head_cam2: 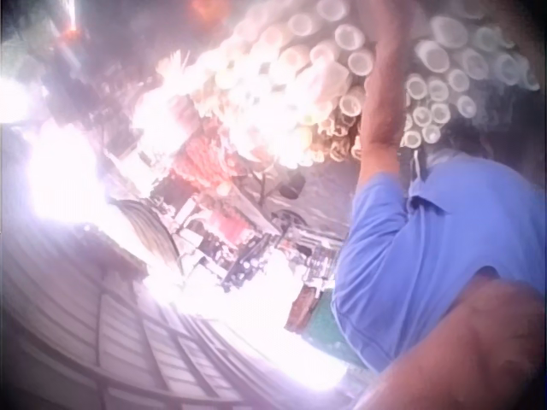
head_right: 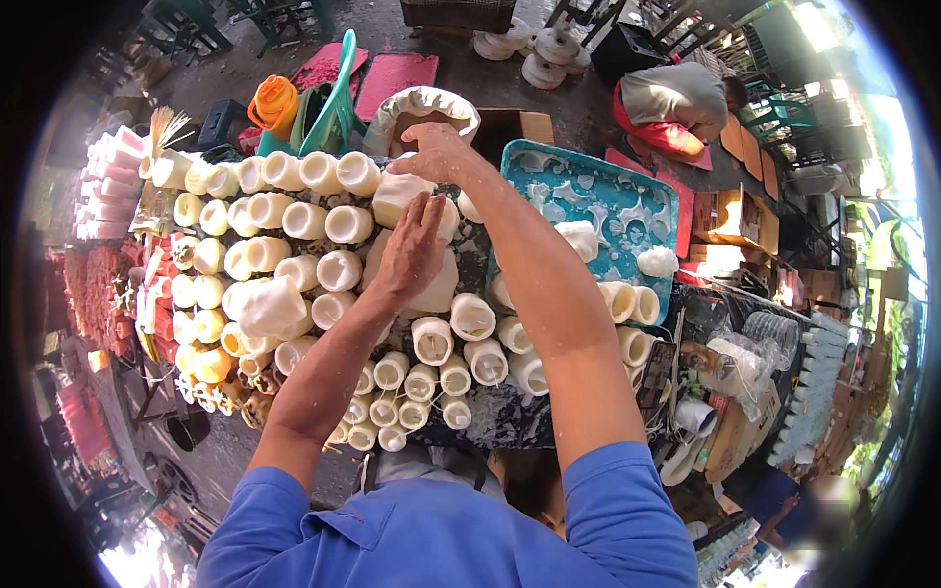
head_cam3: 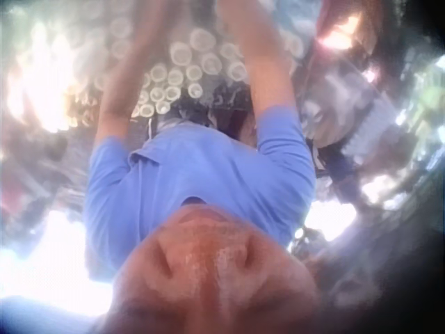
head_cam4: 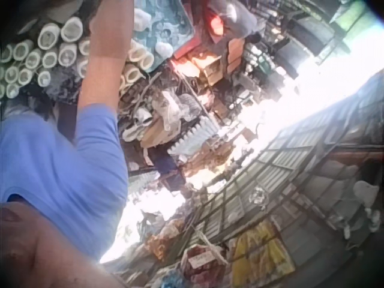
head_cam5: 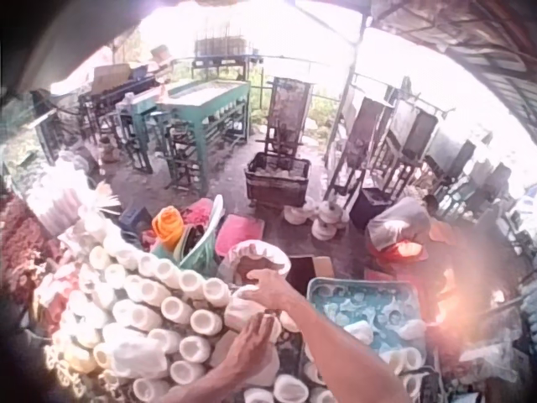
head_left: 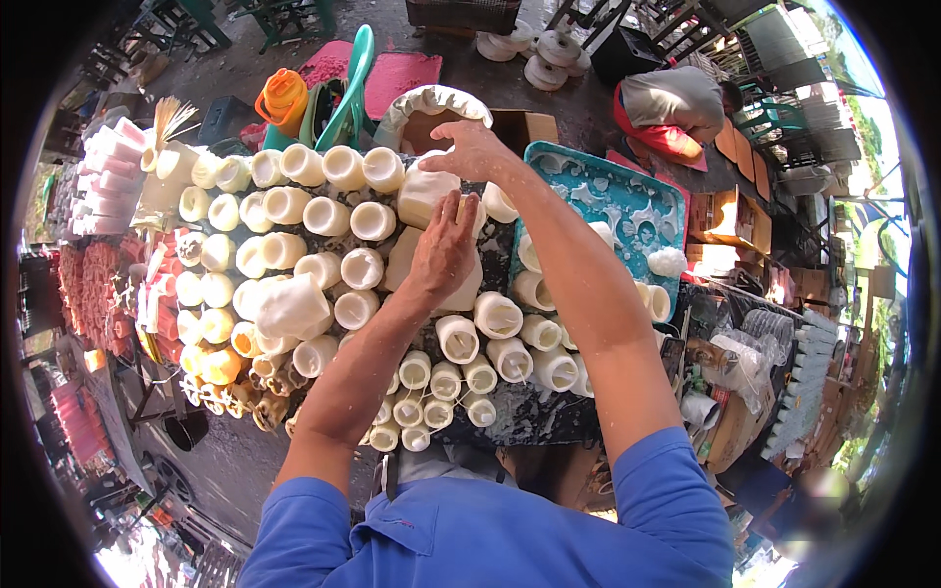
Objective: The person repeatedly picks up white cylindrical candle bodies, inserts wicks into their centers, and places the finished candles back onto a tray. The hands work continuously over a cluttered table with many similar candles and wicks.
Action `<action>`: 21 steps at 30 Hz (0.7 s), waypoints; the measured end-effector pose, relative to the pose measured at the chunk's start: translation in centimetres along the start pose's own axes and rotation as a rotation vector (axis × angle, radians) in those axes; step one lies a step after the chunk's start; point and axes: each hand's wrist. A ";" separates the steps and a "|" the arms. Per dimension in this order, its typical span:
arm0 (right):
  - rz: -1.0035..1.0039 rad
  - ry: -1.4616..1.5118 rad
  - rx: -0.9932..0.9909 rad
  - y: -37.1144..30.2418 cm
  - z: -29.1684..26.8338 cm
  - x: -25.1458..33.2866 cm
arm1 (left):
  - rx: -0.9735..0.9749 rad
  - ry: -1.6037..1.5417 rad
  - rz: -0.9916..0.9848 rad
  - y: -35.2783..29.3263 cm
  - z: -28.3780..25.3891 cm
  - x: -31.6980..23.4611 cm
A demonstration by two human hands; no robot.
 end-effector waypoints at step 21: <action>0.231 0.391 0.336 3.5 2.4 -1.5 | -0.169 -0.156 0.018 -2.5 0.2 0.7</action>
Point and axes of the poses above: each hand's wrist, its own y-axis towards the middle knuckle, its own z-axis out of the palm, x = y × z, and after that the axes turned 5 degrees about -x, right-handed
